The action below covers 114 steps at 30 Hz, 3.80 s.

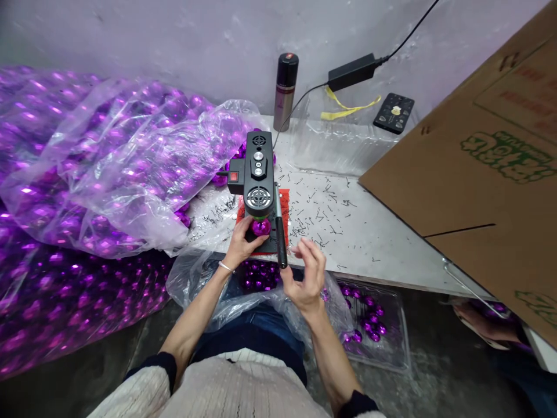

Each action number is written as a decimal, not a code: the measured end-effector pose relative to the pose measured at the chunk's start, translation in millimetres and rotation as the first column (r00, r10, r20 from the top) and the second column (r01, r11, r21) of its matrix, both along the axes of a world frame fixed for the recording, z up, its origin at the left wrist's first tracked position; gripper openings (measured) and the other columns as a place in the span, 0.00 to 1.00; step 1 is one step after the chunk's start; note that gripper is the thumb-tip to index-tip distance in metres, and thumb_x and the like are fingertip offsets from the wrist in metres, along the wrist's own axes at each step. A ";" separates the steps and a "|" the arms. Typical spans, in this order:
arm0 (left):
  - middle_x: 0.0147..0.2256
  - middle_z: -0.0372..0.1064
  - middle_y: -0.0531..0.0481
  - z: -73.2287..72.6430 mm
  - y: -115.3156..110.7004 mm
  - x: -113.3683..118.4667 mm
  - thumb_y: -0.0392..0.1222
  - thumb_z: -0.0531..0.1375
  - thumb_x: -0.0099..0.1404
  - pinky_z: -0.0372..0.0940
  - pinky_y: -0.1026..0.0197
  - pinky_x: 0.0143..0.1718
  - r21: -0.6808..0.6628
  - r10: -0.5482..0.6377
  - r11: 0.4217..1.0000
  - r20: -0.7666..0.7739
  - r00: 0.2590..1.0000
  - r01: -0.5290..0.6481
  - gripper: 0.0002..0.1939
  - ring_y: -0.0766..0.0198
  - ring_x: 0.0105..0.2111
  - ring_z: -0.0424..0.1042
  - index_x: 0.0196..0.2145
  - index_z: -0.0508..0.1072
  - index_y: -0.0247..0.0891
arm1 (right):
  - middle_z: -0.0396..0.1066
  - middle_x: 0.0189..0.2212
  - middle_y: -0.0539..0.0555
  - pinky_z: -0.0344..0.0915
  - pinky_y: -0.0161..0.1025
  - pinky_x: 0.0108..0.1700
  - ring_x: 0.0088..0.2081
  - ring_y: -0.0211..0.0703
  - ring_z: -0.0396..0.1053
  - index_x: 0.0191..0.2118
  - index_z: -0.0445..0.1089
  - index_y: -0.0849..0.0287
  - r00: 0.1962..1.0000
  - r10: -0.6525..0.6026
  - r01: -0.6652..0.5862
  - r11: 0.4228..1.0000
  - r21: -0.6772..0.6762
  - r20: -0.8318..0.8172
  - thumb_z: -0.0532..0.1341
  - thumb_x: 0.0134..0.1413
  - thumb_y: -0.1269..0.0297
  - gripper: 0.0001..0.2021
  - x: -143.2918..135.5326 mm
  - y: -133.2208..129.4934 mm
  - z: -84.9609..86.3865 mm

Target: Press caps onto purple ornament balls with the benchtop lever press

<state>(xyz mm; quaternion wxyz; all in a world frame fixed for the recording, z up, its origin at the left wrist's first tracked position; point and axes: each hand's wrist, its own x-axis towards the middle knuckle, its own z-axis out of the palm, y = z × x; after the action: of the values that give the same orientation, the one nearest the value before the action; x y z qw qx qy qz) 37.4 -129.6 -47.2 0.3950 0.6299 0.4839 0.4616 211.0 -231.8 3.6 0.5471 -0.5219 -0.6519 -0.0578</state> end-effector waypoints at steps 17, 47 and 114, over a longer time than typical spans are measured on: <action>0.54 0.76 0.39 -12.9 -0.3 2.2 0.59 0.72 0.57 0.58 0.39 0.67 0.070 -0.001 0.998 -0.046 0.999 0.005 0.32 0.44 0.58 0.73 0.55 0.76 0.42 | 0.69 0.27 0.50 0.63 0.38 0.29 0.27 0.37 0.66 0.29 0.63 0.54 0.984 0.175 -0.169 0.967 0.189 -0.019 0.51 0.70 0.63 0.15 -31.8 62.4 16.3; 0.53 0.76 0.36 -32.2 14.9 -0.2 0.59 0.67 0.64 0.69 0.44 0.58 0.365 0.016 0.929 -0.219 0.976 0.066 0.33 0.48 0.54 0.76 0.59 0.69 0.36 | 0.66 0.25 0.49 0.61 0.39 0.31 0.27 0.37 0.65 0.26 0.60 0.55 0.974 0.177 -0.133 0.951 0.278 -0.139 0.51 0.70 0.67 0.16 -38.0 73.6 15.4; 0.55 0.75 0.37 2.2 -0.1 -14.3 0.51 0.70 0.62 0.70 0.43 0.59 0.127 0.017 0.992 -0.211 0.977 0.010 0.30 0.46 0.56 0.75 0.58 0.72 0.37 | 0.69 0.26 0.49 0.65 0.39 0.33 0.30 0.38 0.69 0.29 0.64 0.54 0.973 0.193 -0.182 0.979 0.089 -0.129 0.53 0.67 0.71 0.13 -37.0 59.2 69.3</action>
<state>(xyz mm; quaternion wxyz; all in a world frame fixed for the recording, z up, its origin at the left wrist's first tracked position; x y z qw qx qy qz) 23.1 -129.7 -45.0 0.2995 0.6985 0.4937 0.4226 174.0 -172.6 72.9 0.6132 -0.4394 -0.6564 0.0055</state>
